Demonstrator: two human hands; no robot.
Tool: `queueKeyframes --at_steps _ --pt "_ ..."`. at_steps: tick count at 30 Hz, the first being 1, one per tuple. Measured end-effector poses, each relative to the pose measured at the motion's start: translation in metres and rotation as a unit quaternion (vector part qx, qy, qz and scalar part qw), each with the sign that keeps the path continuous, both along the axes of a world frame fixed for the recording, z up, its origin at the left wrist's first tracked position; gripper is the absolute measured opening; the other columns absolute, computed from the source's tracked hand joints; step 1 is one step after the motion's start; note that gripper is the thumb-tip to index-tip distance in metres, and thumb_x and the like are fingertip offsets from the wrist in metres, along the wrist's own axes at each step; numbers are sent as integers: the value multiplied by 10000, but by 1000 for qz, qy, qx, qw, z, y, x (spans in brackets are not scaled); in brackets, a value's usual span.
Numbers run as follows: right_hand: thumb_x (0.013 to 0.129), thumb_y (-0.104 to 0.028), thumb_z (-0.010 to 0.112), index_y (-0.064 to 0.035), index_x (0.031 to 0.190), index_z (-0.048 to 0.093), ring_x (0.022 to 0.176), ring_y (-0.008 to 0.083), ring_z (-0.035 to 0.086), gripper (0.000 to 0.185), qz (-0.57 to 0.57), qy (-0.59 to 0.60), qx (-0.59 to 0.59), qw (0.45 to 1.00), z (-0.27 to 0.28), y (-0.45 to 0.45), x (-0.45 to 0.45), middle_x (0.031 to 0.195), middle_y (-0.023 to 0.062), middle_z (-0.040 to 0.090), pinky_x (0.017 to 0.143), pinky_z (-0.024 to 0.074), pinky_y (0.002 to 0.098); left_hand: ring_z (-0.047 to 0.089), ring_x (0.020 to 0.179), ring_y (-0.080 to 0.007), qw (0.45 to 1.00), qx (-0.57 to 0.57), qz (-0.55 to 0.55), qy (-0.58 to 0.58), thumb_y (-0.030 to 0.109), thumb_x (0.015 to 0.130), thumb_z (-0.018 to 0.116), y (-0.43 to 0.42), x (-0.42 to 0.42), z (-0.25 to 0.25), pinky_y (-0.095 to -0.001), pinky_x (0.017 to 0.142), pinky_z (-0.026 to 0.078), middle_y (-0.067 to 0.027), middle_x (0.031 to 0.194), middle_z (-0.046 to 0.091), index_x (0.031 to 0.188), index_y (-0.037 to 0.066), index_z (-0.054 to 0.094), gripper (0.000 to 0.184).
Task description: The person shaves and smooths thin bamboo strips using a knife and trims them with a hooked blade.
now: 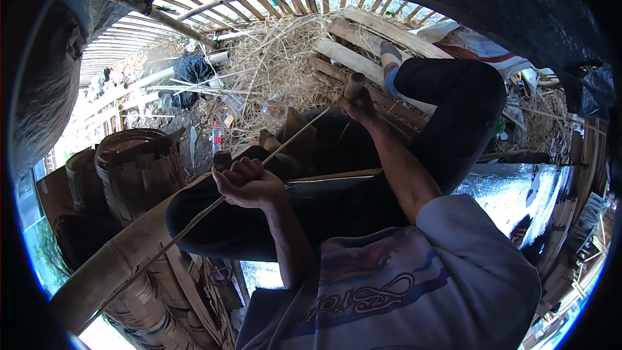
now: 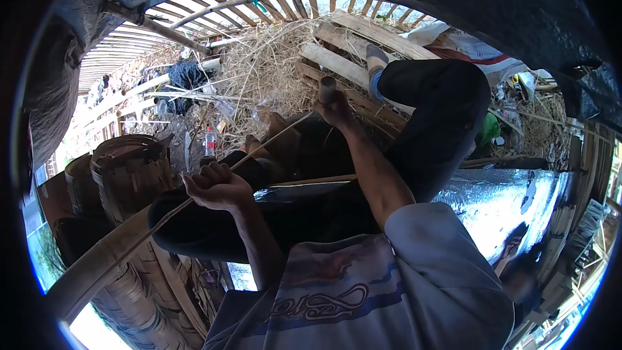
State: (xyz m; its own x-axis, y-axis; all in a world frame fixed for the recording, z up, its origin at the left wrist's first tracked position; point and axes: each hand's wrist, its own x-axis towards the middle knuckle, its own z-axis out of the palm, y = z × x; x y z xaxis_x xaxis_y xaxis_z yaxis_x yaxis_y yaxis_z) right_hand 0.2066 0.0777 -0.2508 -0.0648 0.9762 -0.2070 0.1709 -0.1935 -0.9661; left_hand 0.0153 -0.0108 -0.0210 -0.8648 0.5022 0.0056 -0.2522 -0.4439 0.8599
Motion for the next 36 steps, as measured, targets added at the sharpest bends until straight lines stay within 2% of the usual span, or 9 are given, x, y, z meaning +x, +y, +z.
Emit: queueKeyframes --at_steps 3,5,9,14,15,18,22,25,36 --pt "787 -138 656 -51 703 543 477 103 539 166 35 9 40 999 4 -10 -4 549 21 544 450 422 277 102 390 -63 1000 -5 -8 1 283 936 394 3 3 -5 -247 389 106 47 449 119 531 178 147 486" --pt "728 -155 655 -37 656 544 580 133 554 177 26 -28 38 999 19 -17 -12 575 54 552 554 439 330 105 384 -65 1000 -7 -12 9 272 938 394 2 3 -13 -248 392 112 46 448 121 527 173 143 492" --pt "730 -163 668 -36 650 538 569 132 551 198 66 -49 61 995 -5 -9 -10 576 46 549 548 440 328 115 377 -68 1000 0 -20 12 249 943 393 5 9 -23 -248 398 129 46 448 125 527 164 150 488" --pt "758 -170 689 -35 628 527 551 104 530 248 -30 66 -1 997 11 6 -12 565 20 540 524 430 310 116 379 -67 1000 -11 -18 21 245 944 396 5 10 -36 -251 393 131 50 451 128 541 163 177 465" --pt "761 -69 684 -64 801 538 567 81 560 152 -15 40 70 997 6 12 -13 608 -5 560 521 447 249 100 393 -71 999 -24 -23 21 268 941 390 4 9 -33 -255 397 125 47 456 125 543 166 169 466" --pt "769 -66 683 -61 793 535 578 88 574 150 32 69 99 992 34 25 -15 631 8 571 530 459 250 86 407 -72 999 -36 -16 7 290 936 387 4 6 -19 -254 399 118 45 460 122 546 170 159 466" --pt "792 -56 658 -54 777 532 623 102 591 127 27 150 -10 988 57 29 -12 671 21 586 589 481 256 108 388 -65 999 -40 17 18 264 937 400 4 -1 -4 -243 391 115 43 451 126 527 160 147 493" --pt "790 -59 659 -55 764 534 626 96 589 128 11 164 -19 986 60 25 -16 667 14 586 586 476 252 106 385 -66 999 -39 20 20 262 934 400 4 1 -5 -239 388 118 42 450 125 527 160 145 491" --pt "764 -74 691 -68 739 542 634 69 555 151 59 90 48 993 69 20 -16 663 -13 568 590 451 242 84 402 -60 999 -42 13 19 314 936 386 1 1 -2 -231 384 108 54 459 118 559 176 155 463"
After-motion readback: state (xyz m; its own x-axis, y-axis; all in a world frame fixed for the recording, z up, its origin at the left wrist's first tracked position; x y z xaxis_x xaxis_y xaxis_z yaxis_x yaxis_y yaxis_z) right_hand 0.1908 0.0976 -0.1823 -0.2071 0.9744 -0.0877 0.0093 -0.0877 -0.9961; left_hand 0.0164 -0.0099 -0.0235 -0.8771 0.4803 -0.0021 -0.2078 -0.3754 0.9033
